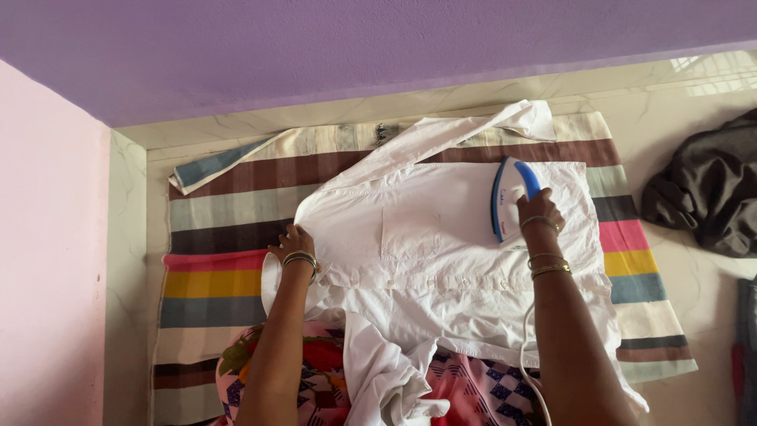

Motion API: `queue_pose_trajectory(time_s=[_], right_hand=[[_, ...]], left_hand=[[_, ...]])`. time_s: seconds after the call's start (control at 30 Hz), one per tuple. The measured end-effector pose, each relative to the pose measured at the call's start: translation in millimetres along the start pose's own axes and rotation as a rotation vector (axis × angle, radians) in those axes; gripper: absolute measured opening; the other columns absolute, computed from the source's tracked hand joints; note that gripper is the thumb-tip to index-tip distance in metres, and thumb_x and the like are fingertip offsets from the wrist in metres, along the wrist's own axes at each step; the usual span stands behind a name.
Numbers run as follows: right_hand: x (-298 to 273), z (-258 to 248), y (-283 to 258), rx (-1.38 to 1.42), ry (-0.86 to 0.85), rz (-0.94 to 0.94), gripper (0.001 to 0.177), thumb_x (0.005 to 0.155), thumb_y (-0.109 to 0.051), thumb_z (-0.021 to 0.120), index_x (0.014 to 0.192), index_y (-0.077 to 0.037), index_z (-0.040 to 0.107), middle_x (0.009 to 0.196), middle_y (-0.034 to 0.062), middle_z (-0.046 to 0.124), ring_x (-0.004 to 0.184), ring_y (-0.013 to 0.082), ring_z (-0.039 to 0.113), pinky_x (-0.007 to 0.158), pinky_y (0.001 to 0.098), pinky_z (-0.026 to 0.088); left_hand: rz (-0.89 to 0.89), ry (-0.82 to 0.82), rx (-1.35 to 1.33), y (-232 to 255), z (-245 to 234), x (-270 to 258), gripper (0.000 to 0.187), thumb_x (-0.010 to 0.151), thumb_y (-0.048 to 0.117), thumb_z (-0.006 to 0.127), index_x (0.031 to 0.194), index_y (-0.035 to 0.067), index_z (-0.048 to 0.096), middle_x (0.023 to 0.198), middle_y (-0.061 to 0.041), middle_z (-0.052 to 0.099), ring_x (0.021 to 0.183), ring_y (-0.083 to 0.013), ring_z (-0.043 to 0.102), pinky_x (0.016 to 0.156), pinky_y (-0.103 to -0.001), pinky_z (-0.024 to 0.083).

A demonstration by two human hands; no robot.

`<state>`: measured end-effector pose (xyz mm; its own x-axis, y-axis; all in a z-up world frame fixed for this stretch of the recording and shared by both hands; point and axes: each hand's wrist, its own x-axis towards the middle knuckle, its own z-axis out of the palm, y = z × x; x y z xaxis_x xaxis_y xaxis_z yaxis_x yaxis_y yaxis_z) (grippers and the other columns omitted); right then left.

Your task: The person irons a white shirt laid out on a striped mat on the floor. They repeatedly smooth the fabric with their hands and move the iron across different sections, including the sleeves and body, before folding the shirt at the end.

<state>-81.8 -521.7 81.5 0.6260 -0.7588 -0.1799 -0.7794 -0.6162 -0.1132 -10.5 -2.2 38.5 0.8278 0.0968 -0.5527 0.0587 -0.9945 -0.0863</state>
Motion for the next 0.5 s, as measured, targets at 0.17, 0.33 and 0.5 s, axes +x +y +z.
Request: queue_pose_trajectory(time_s=[0.17, 0.33, 0.5], right_hand=[[24.6, -9.2, 2.1, 0.014, 0.008, 0.054, 0.063, 0.1, -0.056, 0.055, 0.134, -0.003, 0.048, 0.117, 0.0254, 0.072, 0.108, 0.0425, 0.071, 0.092, 0.0537, 0.053], [13.8, -10.9, 20.8, 0.011, -0.009, 0.05, 0.058, 0.099, -0.052, 0.056, 0.134, -0.007, 0.048, 0.116, 0.0253, 0.072, 0.11, 0.044, 0.068, 0.093, 0.0557, 0.051], [7.3, -9.8, 54.4, -0.021, 0.005, 0.048, 0.059, 0.1, -0.053, 0.057, 0.134, -0.006, 0.05, 0.117, 0.0261, 0.073, 0.111, 0.0447, 0.069, 0.094, 0.0556, 0.051]], left_hand=[[-0.013, 0.029, 0.009, 1.9, -1.4, 0.1, 0.136, 0.058, 0.033, 0.103, 0.161, 0.005, 0.018, 0.162, -0.012, 0.025, 0.148, -0.0381, 0.033, 0.115, -0.069, 0.028], [-0.015, -0.004, -0.006, 1.6, -6.4, -1.0, 0.138, 0.058, 0.034, 0.103, 0.161, 0.005, 0.017, 0.162, -0.011, 0.027, 0.15, -0.0368, 0.033, 0.116, -0.067, 0.029], [-0.008, -0.005, 0.0, -0.7, -5.9, -2.8, 0.14, 0.056, 0.035, 0.104, 0.161, 0.004, 0.017, 0.161, -0.012, 0.027, 0.149, -0.0366, 0.033, 0.116, -0.067, 0.028]])
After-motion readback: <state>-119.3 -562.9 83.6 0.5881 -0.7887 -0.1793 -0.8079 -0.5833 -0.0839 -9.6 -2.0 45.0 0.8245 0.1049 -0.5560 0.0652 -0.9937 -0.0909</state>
